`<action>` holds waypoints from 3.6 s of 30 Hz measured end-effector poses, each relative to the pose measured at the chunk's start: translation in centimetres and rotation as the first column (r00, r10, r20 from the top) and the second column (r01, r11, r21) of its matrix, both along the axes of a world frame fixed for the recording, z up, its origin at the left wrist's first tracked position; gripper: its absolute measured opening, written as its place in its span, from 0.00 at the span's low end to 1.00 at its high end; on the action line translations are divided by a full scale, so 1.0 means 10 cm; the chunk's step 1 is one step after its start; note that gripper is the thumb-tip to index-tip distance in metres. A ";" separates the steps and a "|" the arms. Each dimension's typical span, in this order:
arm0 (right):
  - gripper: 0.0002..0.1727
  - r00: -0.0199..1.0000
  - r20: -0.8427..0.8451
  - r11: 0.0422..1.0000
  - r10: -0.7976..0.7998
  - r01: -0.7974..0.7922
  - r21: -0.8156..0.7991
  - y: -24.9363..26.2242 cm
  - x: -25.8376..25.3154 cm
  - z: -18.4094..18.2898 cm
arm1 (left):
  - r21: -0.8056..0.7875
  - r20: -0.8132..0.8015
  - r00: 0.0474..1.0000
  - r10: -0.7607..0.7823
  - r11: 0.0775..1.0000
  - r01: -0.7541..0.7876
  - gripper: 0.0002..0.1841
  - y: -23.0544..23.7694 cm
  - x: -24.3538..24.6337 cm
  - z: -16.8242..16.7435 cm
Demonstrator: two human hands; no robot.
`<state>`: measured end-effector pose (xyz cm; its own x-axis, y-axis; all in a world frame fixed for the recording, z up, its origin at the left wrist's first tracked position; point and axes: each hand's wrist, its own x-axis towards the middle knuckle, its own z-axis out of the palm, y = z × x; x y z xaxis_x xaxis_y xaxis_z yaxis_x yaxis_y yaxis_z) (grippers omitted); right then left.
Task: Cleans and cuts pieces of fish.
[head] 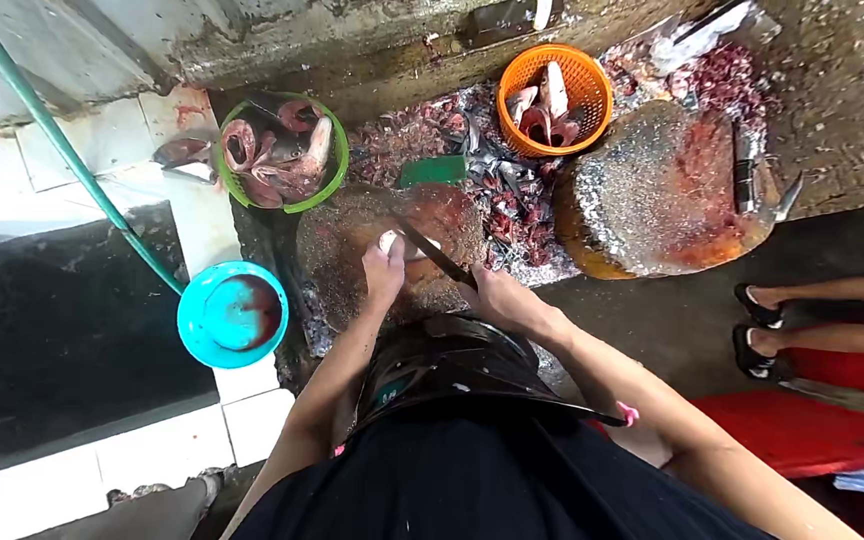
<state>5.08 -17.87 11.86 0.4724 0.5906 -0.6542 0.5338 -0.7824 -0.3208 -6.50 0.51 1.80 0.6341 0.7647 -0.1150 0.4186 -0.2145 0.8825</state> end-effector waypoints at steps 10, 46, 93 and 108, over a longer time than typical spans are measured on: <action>0.18 0.955 0.291 0.994 0.061 -0.032 -0.102 0.60 -0.09 -0.38 | 0.077 0.043 0.999 0.014 0.997 -0.017 0.22 0.07 0.17 -0.20; 0.29 0.813 -0.427 0.698 -0.396 0.569 0.435 0.90 -0.28 -1.26 | -0.020 0.159 0.968 0.196 0.981 -0.195 0.17 0.18 0.14 -0.32; 0.13 0.893 0.259 0.867 0.367 -0.228 -0.444 0.40 0.01 0.51 | 0.026 0.126 0.992 0.029 0.999 -0.033 0.20 0.42 0.18 -0.36; 0.14 0.968 0.250 0.879 0.003 0.116 -0.463 0.76 -0.78 0.37 | -0.019 -0.046 0.999 0.009 1.000 -0.010 0.24 0.69 0.29 -0.30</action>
<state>-2.76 -10.30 15.57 0.6708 0.2081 -0.7118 0.4967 -0.8388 0.2229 -3.57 7.39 -1.19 0.6206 0.7679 -0.1587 0.4606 -0.1933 0.8663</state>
